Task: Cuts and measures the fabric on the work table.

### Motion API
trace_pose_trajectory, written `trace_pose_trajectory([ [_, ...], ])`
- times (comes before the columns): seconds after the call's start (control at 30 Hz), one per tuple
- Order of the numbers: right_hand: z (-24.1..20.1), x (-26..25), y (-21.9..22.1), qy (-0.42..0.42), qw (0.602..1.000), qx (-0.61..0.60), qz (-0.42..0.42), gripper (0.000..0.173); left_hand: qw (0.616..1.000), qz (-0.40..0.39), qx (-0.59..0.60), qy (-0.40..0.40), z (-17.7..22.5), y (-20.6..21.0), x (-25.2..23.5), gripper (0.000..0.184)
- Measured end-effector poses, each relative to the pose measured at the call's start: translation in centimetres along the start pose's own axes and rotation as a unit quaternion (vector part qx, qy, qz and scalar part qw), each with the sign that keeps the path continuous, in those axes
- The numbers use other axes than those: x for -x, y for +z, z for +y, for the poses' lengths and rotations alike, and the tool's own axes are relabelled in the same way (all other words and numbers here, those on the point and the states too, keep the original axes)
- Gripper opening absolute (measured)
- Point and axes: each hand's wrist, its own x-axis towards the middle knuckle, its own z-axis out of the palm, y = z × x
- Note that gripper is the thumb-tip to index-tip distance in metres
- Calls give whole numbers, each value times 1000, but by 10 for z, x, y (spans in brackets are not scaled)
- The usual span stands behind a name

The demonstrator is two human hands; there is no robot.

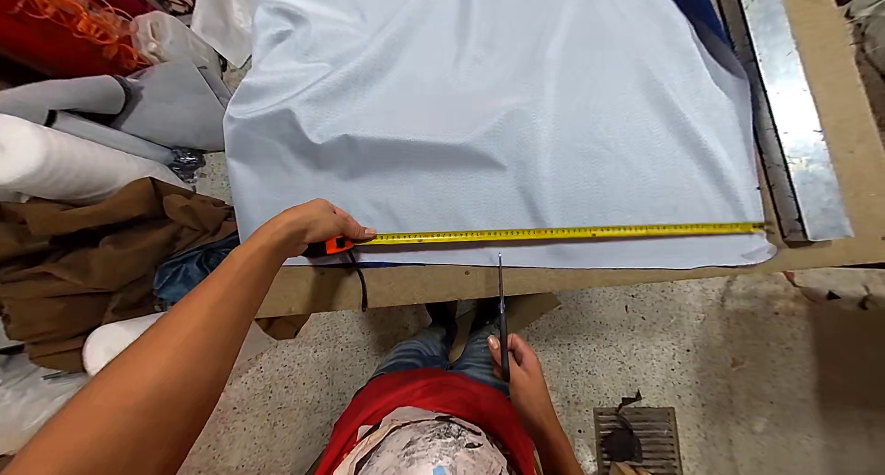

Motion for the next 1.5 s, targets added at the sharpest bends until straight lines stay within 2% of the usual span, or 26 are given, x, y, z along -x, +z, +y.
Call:
trace_pose_trajectory([
  [0.07,0,0,1,6,999,-36,-1,46,999,18,25,16,5,-4,9,42],
  [0.17,-7,-2,2,10,997,-72,-11,43,994,53,81,58,9,-9,21,59],
  [0.27,-15,-6,5,18,996,-89,-11,43,983,44,151,90,-3,-8,35,71],
  [0.33,-18,-7,6,18,993,-115,-11,41,971,30,211,104,-18,-5,50,72],
  [0.5,-28,-12,10,18,990,-137,-18,39,938,-48,313,142,-92,12,75,58],
  [0.6,-29,-8,6,25,987,-150,-51,42,915,-100,359,156,-142,33,79,63],
  [0.7,-24,18,-15,11,977,-185,-104,51,896,-105,402,156,-179,59,82,58],
  [0.77,-30,40,-41,-14,962,-245,-118,50,881,-111,434,153,-194,73,83,53],
  [0.8,-37,48,-57,-38,965,-241,-95,44,871,-122,454,147,-199,78,83,51],
  [0.83,-48,51,-76,-65,980,-188,-27,35,863,-133,468,136,-199,84,81,50],
  [0.87,-65,49,-99,-88,990,-87,73,26,860,-144,474,125,-195,90,79,49],
  [0.9,-86,41,-126,-107,975,58,185,25,859,-158,473,120,-186,95,75,48],
  [0.97,-127,14,-191,-140,865,315,364,39,859,-170,469,113,-162,105,66,47],
  [1.0,-143,-5,-227,-161,814,370,417,39,858,-163,475,109,-151,109,63,47],
  [1.03,-157,-28,-262,-174,784,394,447,37,854,-152,487,105,-139,113,60,47],
  [1.1,-178,-79,-329,-178,765,415,458,38,843,-113,517,101,-117,119,58,45],
  [1.17,-187,-127,-380,-159,767,447,432,50,820,-55,565,71,-98,124,57,43],
  [1.23,-187,-168,-408,-147,781,463,391,58,777,-9,627,44,-90,127,56,40],
  [1.3,-192,-197,-435,-173,782,464,379,53,731,6,681,38,-82,127,51,39],
  [1.4,-195,-211,-474,-219,759,457,409,35,686,17,727,29,-61,129,46,40],
  [1.43,-197,-208,-478,-227,751,452,424,34,687,26,726,19,-48,129,46,39],
  [1.5,-205,-192,-462,-204,766,434,428,39,696,58,715,-22,-24,129,46,36],
])
